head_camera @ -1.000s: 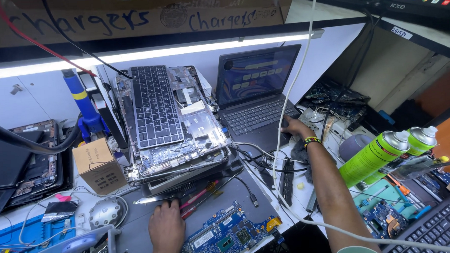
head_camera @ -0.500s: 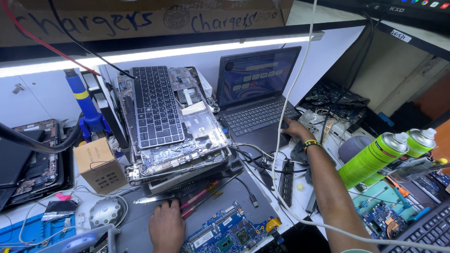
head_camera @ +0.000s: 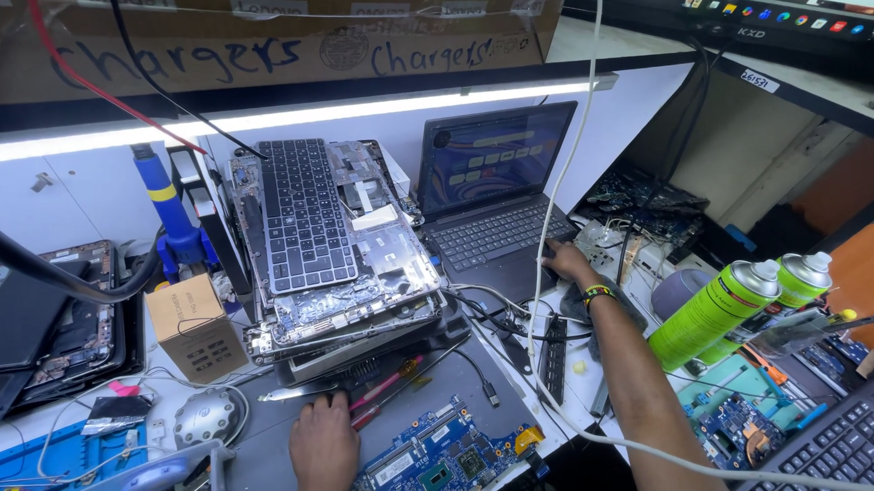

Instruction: Testing a laptop's functionality by interacting with the keyboard and touchpad on a repair workbench.

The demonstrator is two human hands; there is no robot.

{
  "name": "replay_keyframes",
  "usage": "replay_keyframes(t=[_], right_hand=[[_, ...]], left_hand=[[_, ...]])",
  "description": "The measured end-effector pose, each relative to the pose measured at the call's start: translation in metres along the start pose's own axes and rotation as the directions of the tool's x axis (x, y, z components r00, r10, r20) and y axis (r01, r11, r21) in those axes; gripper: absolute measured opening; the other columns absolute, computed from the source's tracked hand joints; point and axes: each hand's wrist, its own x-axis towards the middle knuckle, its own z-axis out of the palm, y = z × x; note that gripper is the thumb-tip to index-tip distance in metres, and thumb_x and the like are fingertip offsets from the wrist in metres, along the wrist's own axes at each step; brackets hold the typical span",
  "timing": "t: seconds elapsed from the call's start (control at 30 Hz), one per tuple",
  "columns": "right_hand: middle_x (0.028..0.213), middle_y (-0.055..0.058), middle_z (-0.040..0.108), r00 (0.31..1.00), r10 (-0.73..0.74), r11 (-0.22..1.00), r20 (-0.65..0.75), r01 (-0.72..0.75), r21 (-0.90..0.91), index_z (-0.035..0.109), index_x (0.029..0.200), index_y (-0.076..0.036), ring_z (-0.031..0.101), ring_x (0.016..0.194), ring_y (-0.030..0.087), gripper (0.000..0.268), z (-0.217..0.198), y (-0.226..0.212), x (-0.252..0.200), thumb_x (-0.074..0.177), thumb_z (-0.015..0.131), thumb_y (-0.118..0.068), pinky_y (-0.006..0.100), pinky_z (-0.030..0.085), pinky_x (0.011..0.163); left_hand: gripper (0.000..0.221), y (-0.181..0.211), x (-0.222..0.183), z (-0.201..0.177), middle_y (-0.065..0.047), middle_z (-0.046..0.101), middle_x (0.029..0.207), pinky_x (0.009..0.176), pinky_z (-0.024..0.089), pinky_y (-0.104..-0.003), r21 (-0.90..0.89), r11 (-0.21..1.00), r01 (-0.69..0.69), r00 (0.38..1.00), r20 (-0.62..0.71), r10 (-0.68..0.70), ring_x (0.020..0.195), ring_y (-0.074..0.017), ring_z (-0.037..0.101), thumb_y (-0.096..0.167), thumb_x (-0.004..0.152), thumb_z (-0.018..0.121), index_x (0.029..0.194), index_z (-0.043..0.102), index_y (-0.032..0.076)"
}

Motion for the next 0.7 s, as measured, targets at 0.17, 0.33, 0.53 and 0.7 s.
replay_keyframes(t=[0.17, 0.33, 0.53, 0.7], right_hand=[[0.15, 0.03, 0.048, 1.0, -0.015, 1.0, 0.008, 0.015, -0.007, 0.029, 0.164, -0.03, 0.043, 0.143, 0.043, 0.084, 0.001, 0.002, 0.005, 0.092, 0.065, -0.053, 0.047, 0.045, 0.108], [0.148, 0.033, 0.049, 1.0, -0.013, 0.999, 0.015, 0.014, -0.044, 0.027, 0.165, -0.029, 0.047, 0.14, 0.044, 0.086, 0.005, 0.006, 0.009, 0.092, 0.064, -0.055, 0.048, 0.048, 0.103], [0.147, 0.032, 0.047, 1.0, 0.01, 1.0, 0.0, -0.01, 0.028, 0.03, 0.164, -0.035, 0.054, 0.132, 0.045, 0.083, 0.001, 0.002, 0.002, 0.091, 0.066, -0.053, 0.047, 0.048, 0.104], [0.138, 0.033, 0.055, 0.999, -0.035, 0.999, -0.035, 0.036, 0.02, 0.033, 0.161, -0.026, 0.056, 0.128, 0.045, 0.079, 0.002, 0.001, -0.002, 0.093, 0.066, -0.049, 0.048, 0.049, 0.099]], left_hand=[[0.029, 0.0, 0.003, -0.002, -0.007, 0.069, 0.105, 0.084, 0.057, -0.045, 0.013, 1.0, 0.014, 0.998, 0.054, -0.015, 0.102, -0.0317, 0.065, 0.011, 0.085, 0.058, 0.113, 0.065, 0.019], [0.03, 0.0, 0.001, 0.001, -0.007, 0.069, 0.104, 0.082, 0.057, -0.045, 0.019, 1.0, 0.013, 0.999, 0.037, -0.014, 0.1, -0.0313, 0.065, 0.011, 0.085, 0.06, 0.113, 0.066, 0.018], [0.03, 0.002, 0.0, -0.003, -0.007, 0.069, 0.103, 0.083, 0.057, -0.046, 0.016, 1.0, 0.009, 1.0, 0.014, -0.01, 0.1, -0.0315, 0.065, 0.011, 0.083, 0.061, 0.112, 0.066, 0.018], [0.03, 0.001, 0.0, 0.001, -0.006, 0.069, 0.102, 0.081, 0.057, -0.045, 0.01, 1.0, 0.01, 1.0, -0.015, -0.01, 0.099, -0.0316, 0.065, 0.01, 0.082, 0.059, 0.11, 0.067, 0.018]])
